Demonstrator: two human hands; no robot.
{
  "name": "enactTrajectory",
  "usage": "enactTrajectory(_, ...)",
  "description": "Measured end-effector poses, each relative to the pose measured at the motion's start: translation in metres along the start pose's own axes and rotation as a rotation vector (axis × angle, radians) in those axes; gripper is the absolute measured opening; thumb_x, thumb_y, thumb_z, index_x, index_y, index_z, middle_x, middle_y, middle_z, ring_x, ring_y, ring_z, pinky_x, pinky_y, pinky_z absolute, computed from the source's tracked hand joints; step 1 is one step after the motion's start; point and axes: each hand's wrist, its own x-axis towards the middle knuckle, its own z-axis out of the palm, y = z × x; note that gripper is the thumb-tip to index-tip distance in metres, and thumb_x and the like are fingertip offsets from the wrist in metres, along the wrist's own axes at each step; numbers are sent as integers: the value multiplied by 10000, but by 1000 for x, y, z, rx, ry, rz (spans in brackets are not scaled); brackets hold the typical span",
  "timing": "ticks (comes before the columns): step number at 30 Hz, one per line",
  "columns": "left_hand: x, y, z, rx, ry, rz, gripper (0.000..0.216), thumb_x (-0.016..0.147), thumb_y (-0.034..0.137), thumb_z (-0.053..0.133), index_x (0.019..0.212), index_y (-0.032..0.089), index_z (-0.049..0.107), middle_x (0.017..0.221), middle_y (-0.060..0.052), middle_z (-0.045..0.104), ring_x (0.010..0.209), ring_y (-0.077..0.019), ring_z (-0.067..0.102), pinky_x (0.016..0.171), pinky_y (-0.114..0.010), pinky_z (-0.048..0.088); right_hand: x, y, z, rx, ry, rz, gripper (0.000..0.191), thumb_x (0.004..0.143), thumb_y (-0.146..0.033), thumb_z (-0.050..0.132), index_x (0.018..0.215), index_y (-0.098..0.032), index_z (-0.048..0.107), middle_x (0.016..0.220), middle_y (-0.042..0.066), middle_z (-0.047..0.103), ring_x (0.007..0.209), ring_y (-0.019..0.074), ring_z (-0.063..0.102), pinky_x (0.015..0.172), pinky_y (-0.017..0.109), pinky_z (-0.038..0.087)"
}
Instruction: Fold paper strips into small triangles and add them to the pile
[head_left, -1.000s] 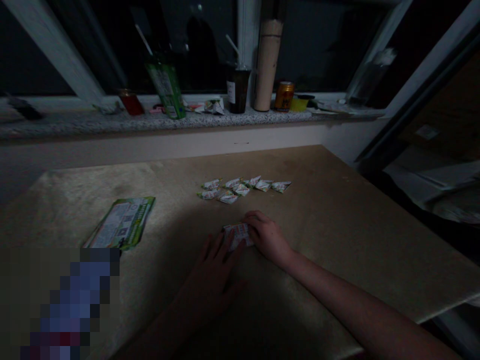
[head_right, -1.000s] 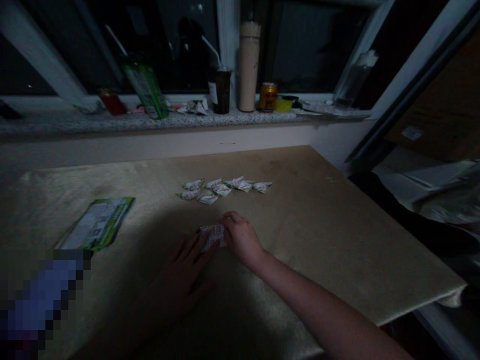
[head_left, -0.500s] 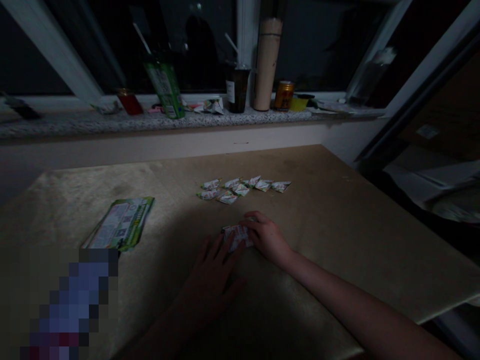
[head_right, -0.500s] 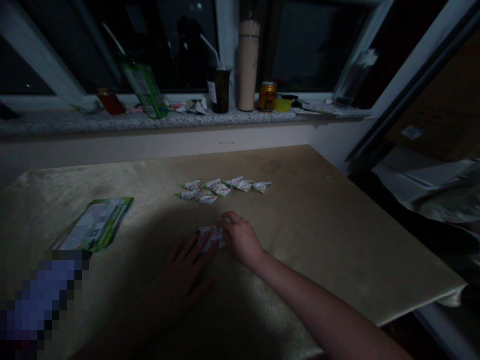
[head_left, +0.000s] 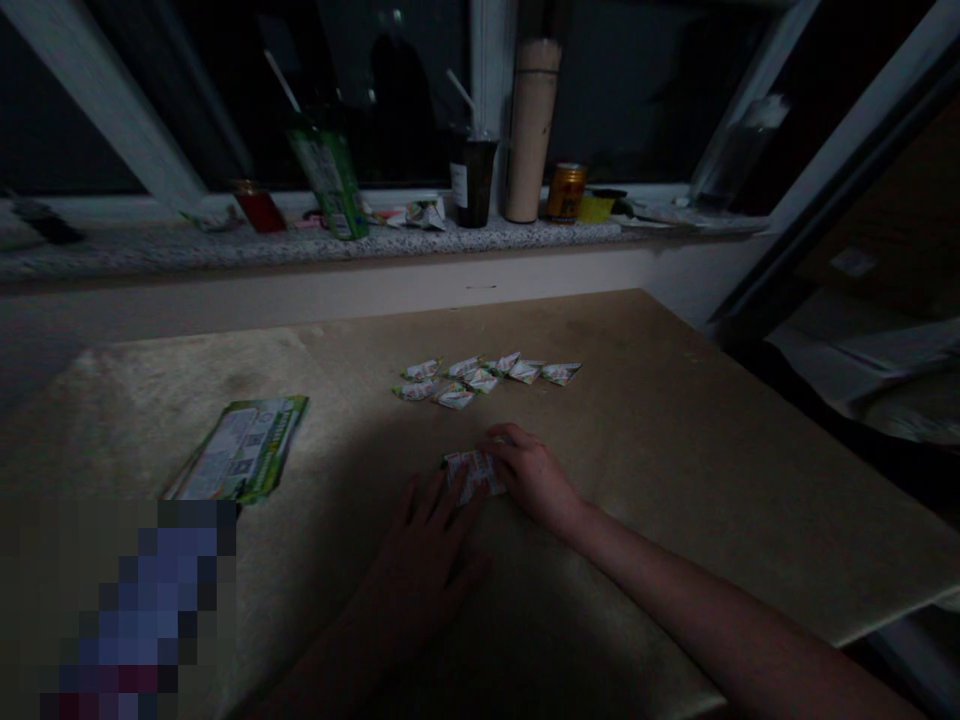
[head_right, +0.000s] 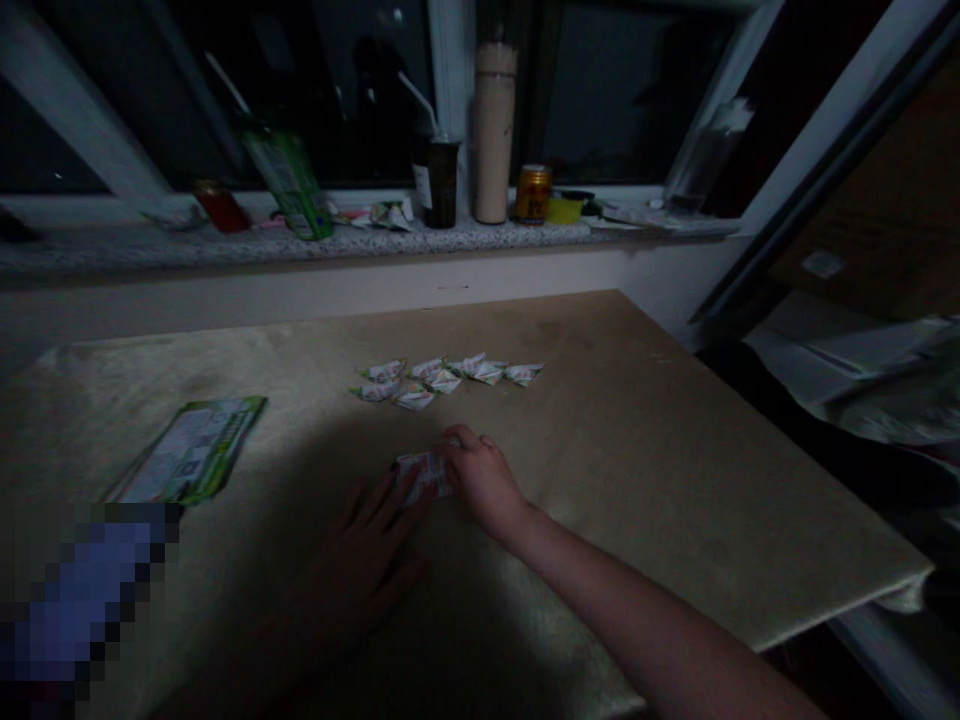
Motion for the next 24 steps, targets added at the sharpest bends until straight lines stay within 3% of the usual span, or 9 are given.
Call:
enactTrajectory(7,-1,2,-3,-12,-6,1,623,936,463,390,1472,232,174,1524,-89,214,1385,-311,174,1085,-552,187,-2,-12,-9,-317,-33,-15,239,885,-165,519,1086,-228,632,1132,85,590,866,207,591,781,350,445)
enactTrajectory(10,0,1,-4,-15,-3,5,645,924,479,408,1471,225,179,1524,-94,211,1384,-313,179,1085,-553,190,-6,-17,-14,-418,32,-58,236,913,-216,489,1117,-193,604,1168,117,582,966,248,560,807,395,429)
enactTrajectory(15,2,2,-5,-13,-23,9,616,919,486,404,1443,190,273,1524,-110,204,1384,-315,178,1093,-551,169,-21,-23,-16,-318,24,-195,347,923,-311,477,1201,-119,554,1234,131,576,1145,253,489,1000,423,353)
enactTrajectory(20,2,3,-6,-17,-3,-1,656,913,537,392,1452,191,250,1507,-111,256,1374,-319,208,1089,-543,181,-39,-24,-17,-256,-50,-215,416,920,-361,461,1236,-102,541,1266,156,563,1190,264,485,1066,443,326)
enactTrajectory(24,1,3,-4,-22,6,7,664,916,556,371,1458,198,235,1493,-115,291,1367,-317,229,1087,-542,181,-50,-16,-17,-197,-112,-224,496,909,-368,475,1334,-114,455,1376,157,466,1308,272,378,1087,460,320)
